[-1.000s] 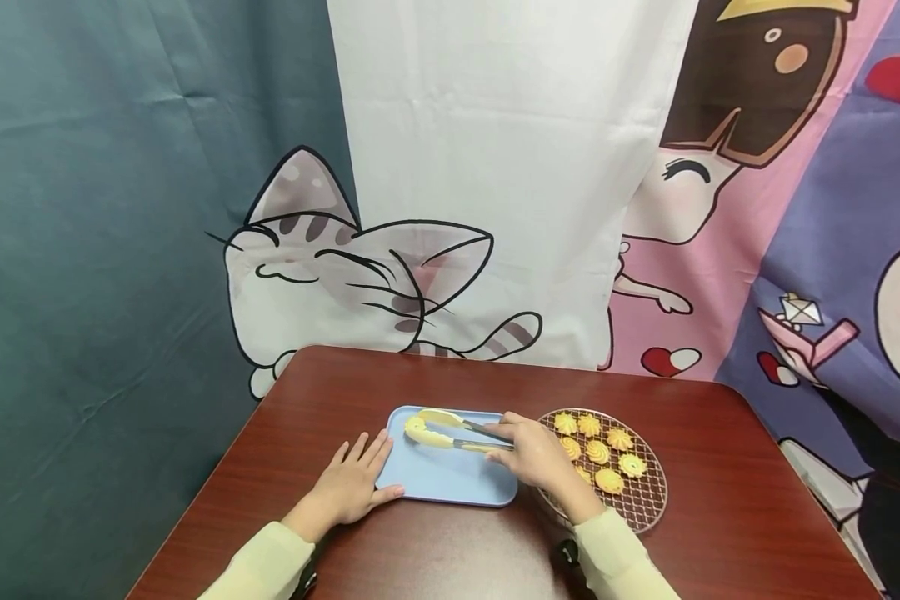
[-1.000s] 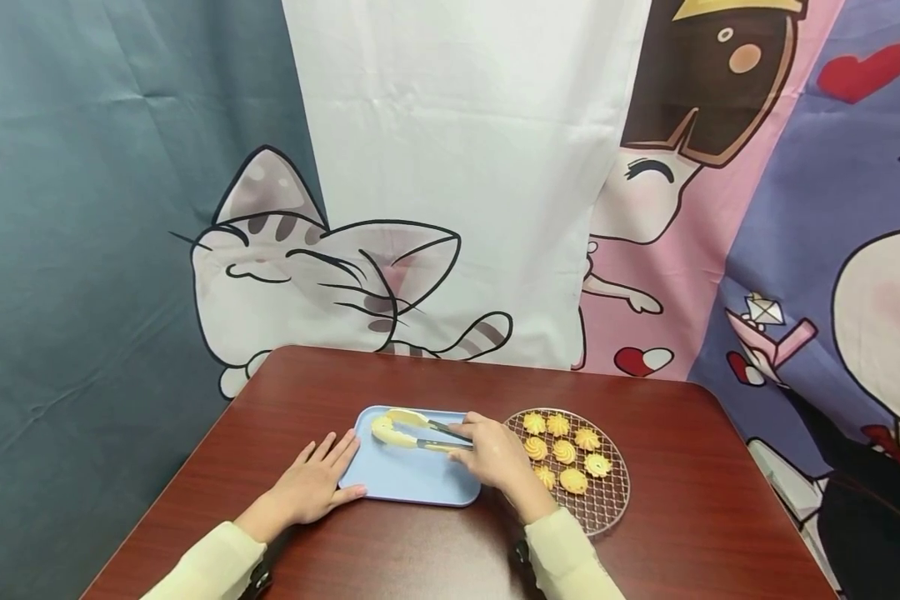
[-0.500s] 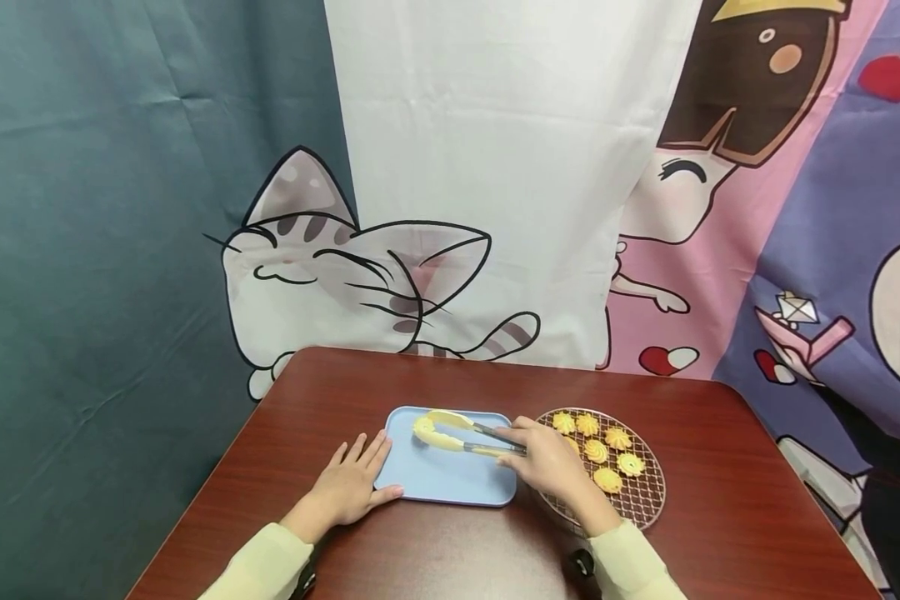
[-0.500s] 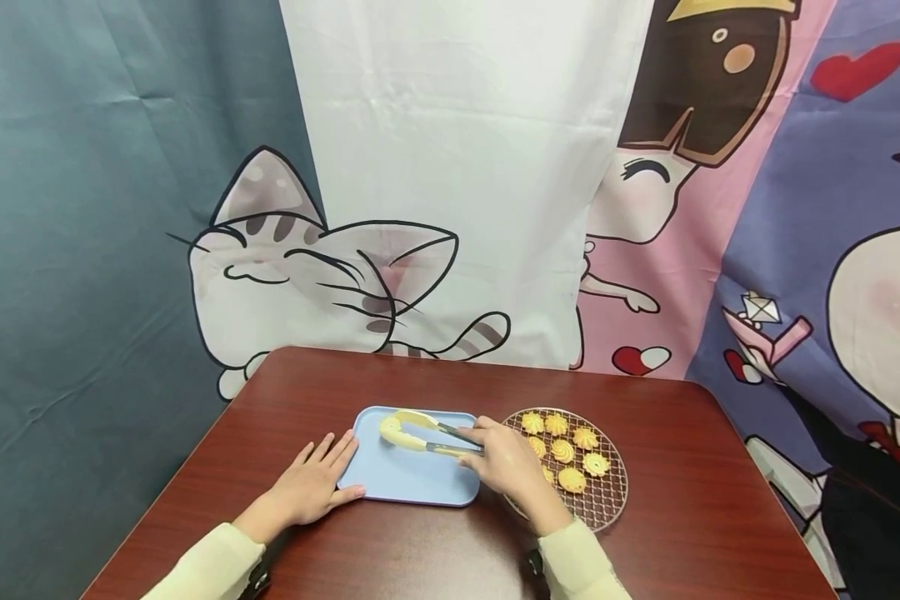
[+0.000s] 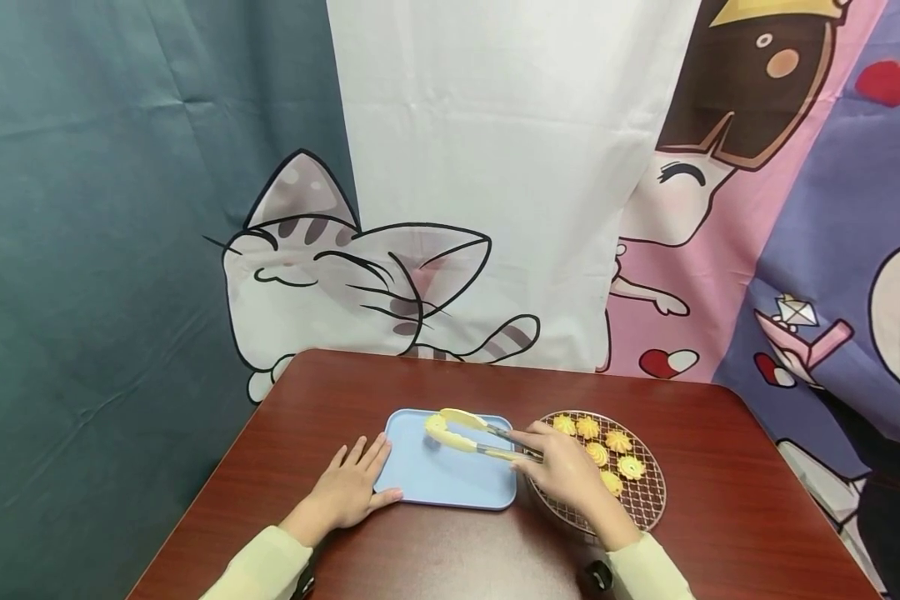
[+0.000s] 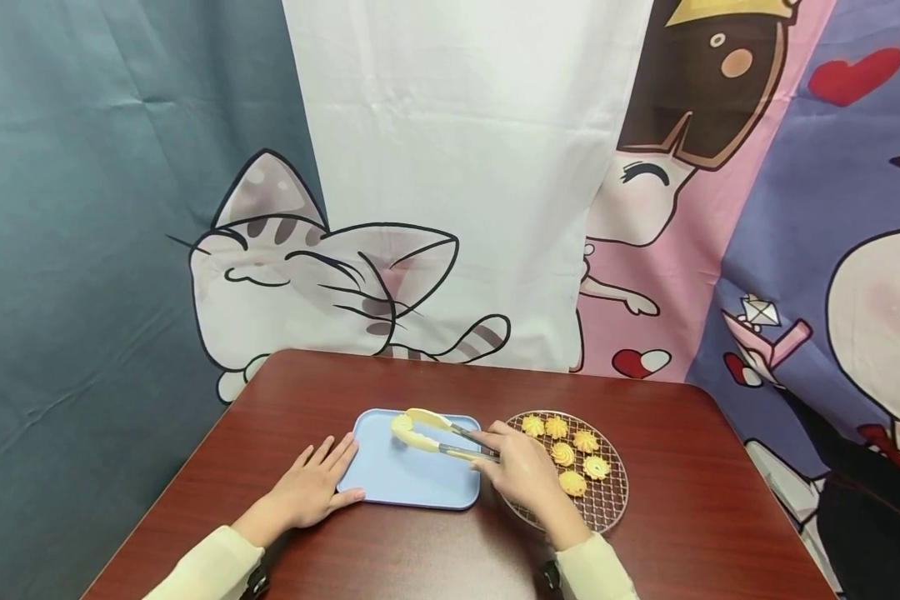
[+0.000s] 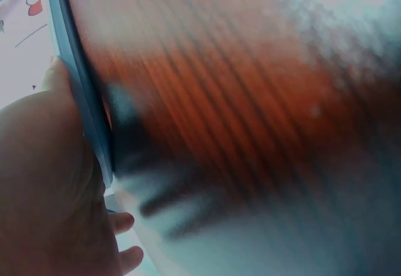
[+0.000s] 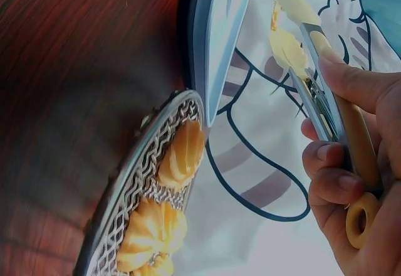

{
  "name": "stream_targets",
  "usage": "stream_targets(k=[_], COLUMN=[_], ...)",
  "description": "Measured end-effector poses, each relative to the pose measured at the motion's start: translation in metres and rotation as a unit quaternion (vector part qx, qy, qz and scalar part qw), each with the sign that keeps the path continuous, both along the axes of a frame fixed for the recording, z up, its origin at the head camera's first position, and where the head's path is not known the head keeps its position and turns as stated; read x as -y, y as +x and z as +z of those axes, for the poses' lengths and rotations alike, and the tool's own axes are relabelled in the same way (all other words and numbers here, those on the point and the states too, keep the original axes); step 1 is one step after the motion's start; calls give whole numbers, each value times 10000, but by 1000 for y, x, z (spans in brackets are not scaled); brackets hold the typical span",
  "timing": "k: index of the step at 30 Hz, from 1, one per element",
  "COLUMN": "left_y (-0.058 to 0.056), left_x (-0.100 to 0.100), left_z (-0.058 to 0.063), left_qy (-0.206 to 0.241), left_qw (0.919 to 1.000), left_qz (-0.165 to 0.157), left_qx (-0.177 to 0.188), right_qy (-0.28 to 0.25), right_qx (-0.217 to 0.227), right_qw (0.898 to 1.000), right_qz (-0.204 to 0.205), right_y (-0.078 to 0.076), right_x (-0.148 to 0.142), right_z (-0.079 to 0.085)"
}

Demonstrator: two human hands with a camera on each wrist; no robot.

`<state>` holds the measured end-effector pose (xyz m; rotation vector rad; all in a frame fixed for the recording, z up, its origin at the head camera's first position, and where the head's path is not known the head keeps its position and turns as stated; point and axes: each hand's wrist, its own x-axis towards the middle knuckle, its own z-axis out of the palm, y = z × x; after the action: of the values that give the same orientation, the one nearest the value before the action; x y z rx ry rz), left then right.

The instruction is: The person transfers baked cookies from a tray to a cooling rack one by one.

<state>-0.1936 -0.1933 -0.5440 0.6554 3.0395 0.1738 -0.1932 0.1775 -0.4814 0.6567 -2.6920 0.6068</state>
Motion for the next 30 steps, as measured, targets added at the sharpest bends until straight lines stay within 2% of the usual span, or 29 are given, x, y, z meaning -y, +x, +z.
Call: stream_targets(k=[9,22,28,30], left_y=[-5,-4,-1,-1], left_x=[1,1,0,0], left_z=[-5,-2,-1,-2], left_qy=[-178,-64,124,43], left_qw=[9998,9999,9999,10000], left_qz=[95,106,-2,6], left_qx=[0,31,58,33], right_qy=[61,3,75,119], right_qx=[-103,-412,-488,-546], right_qw=[9999,9990,9983,9979], right_qz=[-83,-150,-306,-327], right_y=[9,20,30,33], right_x=[-11,-31,-42,-45], right_z=[4,5,4,4])
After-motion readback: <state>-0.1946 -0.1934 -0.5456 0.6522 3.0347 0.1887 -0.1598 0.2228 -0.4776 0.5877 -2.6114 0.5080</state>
